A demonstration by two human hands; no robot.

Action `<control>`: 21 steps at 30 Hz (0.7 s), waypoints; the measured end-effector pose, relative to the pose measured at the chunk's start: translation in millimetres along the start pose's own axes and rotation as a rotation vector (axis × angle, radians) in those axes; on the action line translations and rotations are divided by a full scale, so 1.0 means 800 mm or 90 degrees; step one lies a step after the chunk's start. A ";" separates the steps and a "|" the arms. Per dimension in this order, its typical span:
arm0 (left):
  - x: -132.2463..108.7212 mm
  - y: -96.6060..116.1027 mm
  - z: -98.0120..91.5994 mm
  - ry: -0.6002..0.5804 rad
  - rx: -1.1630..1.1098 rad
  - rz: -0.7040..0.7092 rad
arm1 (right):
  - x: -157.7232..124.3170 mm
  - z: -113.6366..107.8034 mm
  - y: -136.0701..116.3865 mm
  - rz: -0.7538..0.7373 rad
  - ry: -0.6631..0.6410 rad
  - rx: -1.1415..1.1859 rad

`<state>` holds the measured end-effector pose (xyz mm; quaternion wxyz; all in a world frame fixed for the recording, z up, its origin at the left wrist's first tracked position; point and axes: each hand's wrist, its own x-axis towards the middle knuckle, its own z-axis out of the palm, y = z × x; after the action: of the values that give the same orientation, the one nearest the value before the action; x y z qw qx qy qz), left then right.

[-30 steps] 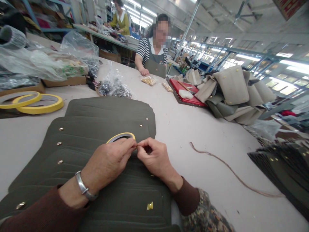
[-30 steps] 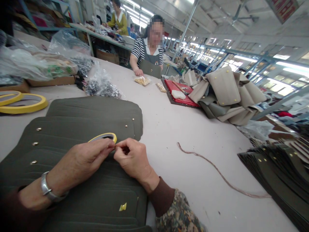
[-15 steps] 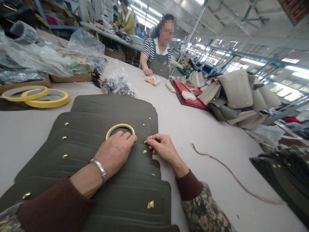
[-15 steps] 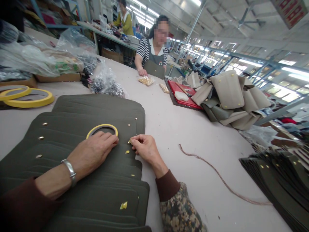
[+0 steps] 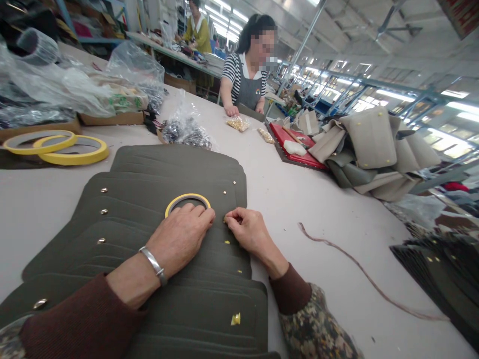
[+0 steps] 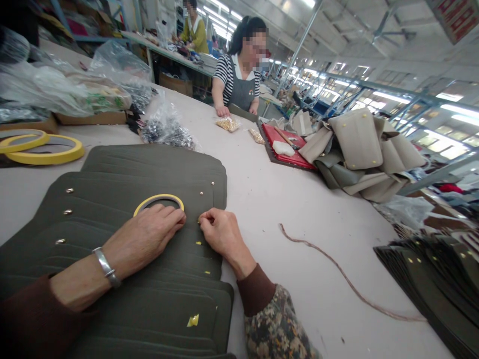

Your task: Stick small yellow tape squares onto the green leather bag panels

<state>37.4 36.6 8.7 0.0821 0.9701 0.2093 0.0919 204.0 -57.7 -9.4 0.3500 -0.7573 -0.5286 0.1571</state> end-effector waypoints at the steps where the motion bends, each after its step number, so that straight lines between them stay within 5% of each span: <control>1: 0.000 -0.001 0.001 0.001 0.000 0.002 | 0.000 0.000 0.000 -0.012 0.004 -0.012; 8: -0.002 -0.004 0.001 0.004 -0.002 0.003 | -0.011 -0.007 0.001 0.108 0.013 0.148; 15: -0.002 -0.002 -0.004 -0.023 -0.019 0.010 | -0.016 0.000 -0.007 -0.029 0.052 -0.069; 21: -0.009 -0.003 -0.008 -0.020 -0.068 0.011 | -0.011 0.008 -0.020 -0.014 0.059 -0.124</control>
<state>28.5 36.8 13.4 0.1364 0.9674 0.1940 0.0886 185.6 -60.2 -4.5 0.3003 -0.7884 -0.5329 0.0657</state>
